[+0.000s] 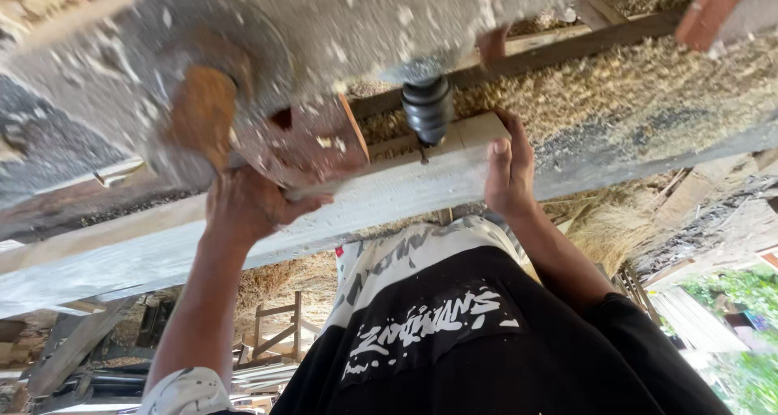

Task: The person uses a drill press to bore holes into a long wooden plank. They hold the plank steady with both hands, align it under the drill bit, and drill multiple holes sequentially along its length.

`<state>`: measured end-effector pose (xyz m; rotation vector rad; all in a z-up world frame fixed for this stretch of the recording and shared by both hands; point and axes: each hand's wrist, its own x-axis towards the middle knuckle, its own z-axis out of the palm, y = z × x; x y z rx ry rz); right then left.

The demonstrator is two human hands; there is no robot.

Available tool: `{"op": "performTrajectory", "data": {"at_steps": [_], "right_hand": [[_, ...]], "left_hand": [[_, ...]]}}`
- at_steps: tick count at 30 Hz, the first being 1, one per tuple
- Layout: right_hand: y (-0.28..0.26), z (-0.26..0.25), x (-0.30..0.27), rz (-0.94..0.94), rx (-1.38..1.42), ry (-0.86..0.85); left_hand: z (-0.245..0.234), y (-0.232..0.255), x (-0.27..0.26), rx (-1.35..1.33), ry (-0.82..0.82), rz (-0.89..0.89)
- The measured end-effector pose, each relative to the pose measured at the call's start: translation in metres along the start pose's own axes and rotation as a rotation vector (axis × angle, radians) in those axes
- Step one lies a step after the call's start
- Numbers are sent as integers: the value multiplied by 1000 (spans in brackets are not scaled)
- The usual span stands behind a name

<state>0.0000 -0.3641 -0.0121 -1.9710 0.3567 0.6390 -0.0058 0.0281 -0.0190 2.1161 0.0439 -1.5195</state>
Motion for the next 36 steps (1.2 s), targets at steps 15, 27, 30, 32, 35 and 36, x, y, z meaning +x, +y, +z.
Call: {"op": "performTrajectory", "data": {"at_steps": [15, 27, 30, 32, 35, 36], "right_hand": [[50, 1, -46, 50, -10, 39], [35, 1, -45, -34, 13, 30], [37, 2, -46, -36, 27, 32], [38, 1, -50, -18, 23, 27], [40, 0, -51, 91, 33, 1], [41, -1, -49, 58, 20, 15]], "left_hand": [[16, 26, -10, 257, -193, -140], [17, 26, -5, 289, -266, -192], [19, 23, -3, 279, -255, -186], [22, 23, -9, 277, -243, -175], [21, 25, -4, 283, -200, -136], [20, 25, -1, 276, -201, -141]]}}
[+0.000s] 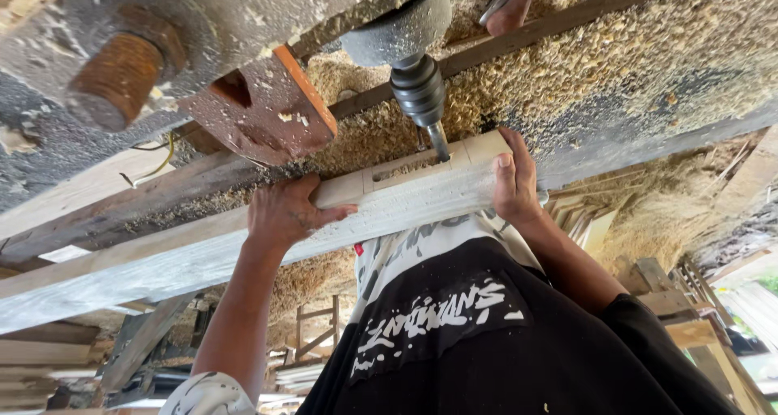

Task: The person uses a drill press to bore holes into a long wooden plank. They hold the plank steady with both hands, align it under the drill bit, and drill multiple holes sequentially along its length.

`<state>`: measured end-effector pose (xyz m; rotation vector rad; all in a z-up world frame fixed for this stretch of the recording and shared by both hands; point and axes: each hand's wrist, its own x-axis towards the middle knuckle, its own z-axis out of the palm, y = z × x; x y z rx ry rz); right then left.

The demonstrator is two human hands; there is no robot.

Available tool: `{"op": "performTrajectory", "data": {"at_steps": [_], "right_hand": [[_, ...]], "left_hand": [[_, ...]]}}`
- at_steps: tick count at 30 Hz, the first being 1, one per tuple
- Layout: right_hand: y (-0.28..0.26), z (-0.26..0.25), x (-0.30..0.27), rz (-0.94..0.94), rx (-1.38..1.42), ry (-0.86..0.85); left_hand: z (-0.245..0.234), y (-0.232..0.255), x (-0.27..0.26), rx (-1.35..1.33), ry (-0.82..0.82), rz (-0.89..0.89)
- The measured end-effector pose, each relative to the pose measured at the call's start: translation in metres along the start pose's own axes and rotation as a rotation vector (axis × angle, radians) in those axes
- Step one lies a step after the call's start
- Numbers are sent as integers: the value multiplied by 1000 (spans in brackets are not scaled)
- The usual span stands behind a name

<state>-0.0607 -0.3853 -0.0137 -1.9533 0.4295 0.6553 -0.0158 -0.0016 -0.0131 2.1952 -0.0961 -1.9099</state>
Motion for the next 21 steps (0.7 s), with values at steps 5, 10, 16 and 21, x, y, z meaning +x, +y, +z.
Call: {"op": "performTrajectory", "data": {"at_steps": [5, 10, 16, 21], "right_hand": [[-3, 0, -3, -78, -20, 14], [-1, -1, -5, -70, -33, -2], [14, 1, -12, -73, -50, 20], [19, 1, -27, -23, 2, 31]], "left_hand": [[4, 0, -2, 25, -132, -55], [7, -1, -3, 12, -155, -55], [11, 6, -3, 10, -141, -32], [13, 8, -6, 53, -171, -30]]}}
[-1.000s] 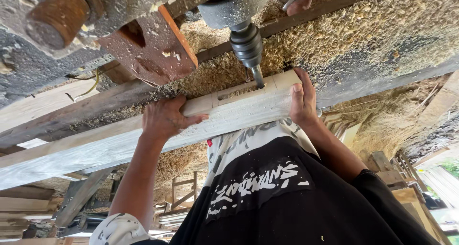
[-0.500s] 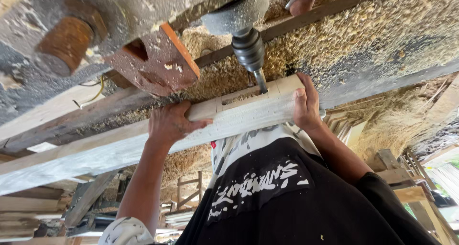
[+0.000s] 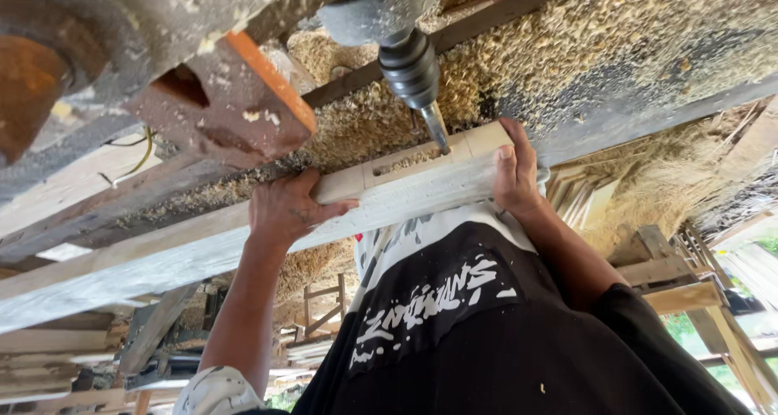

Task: The person uses a drill press to bore holes into a long wooden plank. They hold the plank steady with both hands, align it under the drill bit, and drill multiple holes sequentially along its length.

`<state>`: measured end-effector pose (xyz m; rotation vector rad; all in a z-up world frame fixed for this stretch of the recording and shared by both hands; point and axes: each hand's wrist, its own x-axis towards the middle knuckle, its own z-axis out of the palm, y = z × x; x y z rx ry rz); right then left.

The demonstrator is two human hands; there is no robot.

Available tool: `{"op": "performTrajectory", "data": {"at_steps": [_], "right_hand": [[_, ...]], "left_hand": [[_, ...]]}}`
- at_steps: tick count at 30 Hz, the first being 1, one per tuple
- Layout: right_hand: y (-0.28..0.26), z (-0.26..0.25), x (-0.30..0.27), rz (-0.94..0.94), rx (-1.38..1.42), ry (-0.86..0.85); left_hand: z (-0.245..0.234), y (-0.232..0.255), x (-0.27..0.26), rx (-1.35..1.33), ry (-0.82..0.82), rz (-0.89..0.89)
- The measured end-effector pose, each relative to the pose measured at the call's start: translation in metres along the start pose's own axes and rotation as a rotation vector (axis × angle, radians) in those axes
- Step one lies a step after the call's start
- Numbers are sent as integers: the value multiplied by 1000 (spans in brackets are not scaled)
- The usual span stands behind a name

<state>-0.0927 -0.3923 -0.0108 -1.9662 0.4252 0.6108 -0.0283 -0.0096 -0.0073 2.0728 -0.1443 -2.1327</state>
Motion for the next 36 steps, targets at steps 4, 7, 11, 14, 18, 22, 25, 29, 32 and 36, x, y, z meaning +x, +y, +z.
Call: {"op": "performTrajectory", "data": {"at_steps": [4, 7, 11, 14, 18, 22, 25, 29, 32, 36], "right_hand": [[1, 2, 5, 4, -3, 1], [-2, 1, 5, -29, -23, 1], [-5, 4, 5, 30, 57, -8], [-8, 1, 3, 0, 11, -10], [2, 3, 5, 14, 71, -18], [18, 6, 2, -73, 26, 17], [18, 4, 18, -148, -12, 44], [6, 1, 2, 64, 49, 1], [0, 0, 7, -16, 34, -5], [-7, 0, 12, 86, 13, -22]], "left_hand": [[-2, 0, 0, -53, 70, 21], [0, -1, 0, -67, 97, 45], [4, -2, 0, -72, 131, 57], [2, -1, 2, -82, 92, 29], [-3, 0, 4, -109, 3, -37], [-8, 2, 1, -96, 109, -24], [-14, 5, 0, -130, 22, -63], [0, -1, -6, -175, 38, -36], [-9, 3, 5, -151, 32, -41], [-9, -1, 6, -152, 5, -59]]}}
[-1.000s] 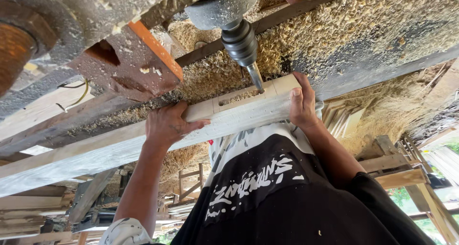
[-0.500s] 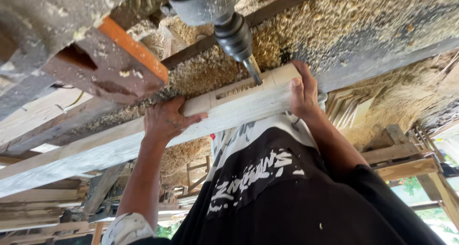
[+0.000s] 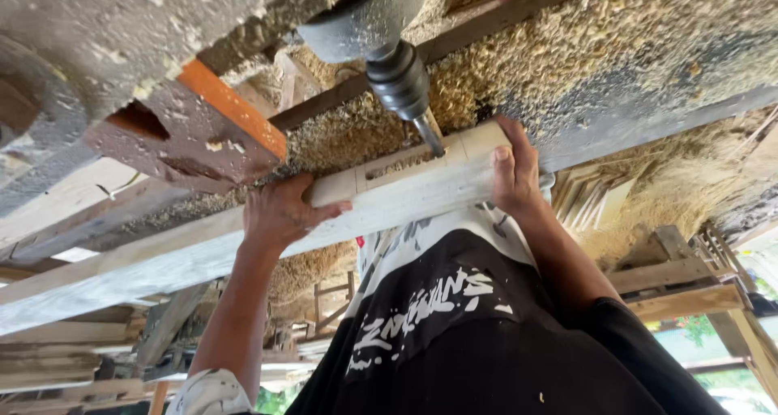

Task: The person uses a drill press to bore holes into a long wooden plank. They hold the plank steady with both hands, align it under the drill bit, and drill multiple holes sequentially along its length.

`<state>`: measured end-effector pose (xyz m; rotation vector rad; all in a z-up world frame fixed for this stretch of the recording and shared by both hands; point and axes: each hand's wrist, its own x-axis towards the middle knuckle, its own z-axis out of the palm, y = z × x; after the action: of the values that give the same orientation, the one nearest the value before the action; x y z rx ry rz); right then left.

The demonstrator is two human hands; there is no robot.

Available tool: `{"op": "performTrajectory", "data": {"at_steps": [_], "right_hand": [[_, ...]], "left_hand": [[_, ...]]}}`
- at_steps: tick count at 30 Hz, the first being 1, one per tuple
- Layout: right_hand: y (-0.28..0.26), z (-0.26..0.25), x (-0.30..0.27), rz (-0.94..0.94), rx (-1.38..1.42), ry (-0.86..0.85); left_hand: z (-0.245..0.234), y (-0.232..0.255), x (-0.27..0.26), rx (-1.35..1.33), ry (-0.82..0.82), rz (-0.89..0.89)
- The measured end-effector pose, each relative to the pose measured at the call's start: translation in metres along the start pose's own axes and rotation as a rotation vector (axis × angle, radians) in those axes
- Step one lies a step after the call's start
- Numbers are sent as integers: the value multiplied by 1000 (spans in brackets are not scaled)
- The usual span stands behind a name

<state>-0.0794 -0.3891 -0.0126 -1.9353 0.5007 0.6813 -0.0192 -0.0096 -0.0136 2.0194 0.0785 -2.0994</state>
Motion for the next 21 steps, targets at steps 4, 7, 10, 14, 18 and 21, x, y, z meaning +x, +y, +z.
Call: {"op": "performTrajectory", "data": {"at_steps": [4, 7, 10, 14, 18, 21], "right_hand": [[-7, 0, 4, -136, -17, 35], [-14, -1, 18, -136, -14, 31], [-16, -3, 12, -81, -6, -4], [-17, -3, 10, -58, -34, 11], [-15, 1, 14, -126, -23, 20], [-15, -1, 13, -1, -24, -1]], "left_hand": [[0, 1, 2, 64, 23, 7], [-3, -1, -4, 43, 185, 121], [0, -3, 2, 13, 57, 45], [-5, 1, 3, 63, -48, -43], [-5, 3, 1, 54, -163, -139], [-4, 1, 1, 41, -230, -173]]}}
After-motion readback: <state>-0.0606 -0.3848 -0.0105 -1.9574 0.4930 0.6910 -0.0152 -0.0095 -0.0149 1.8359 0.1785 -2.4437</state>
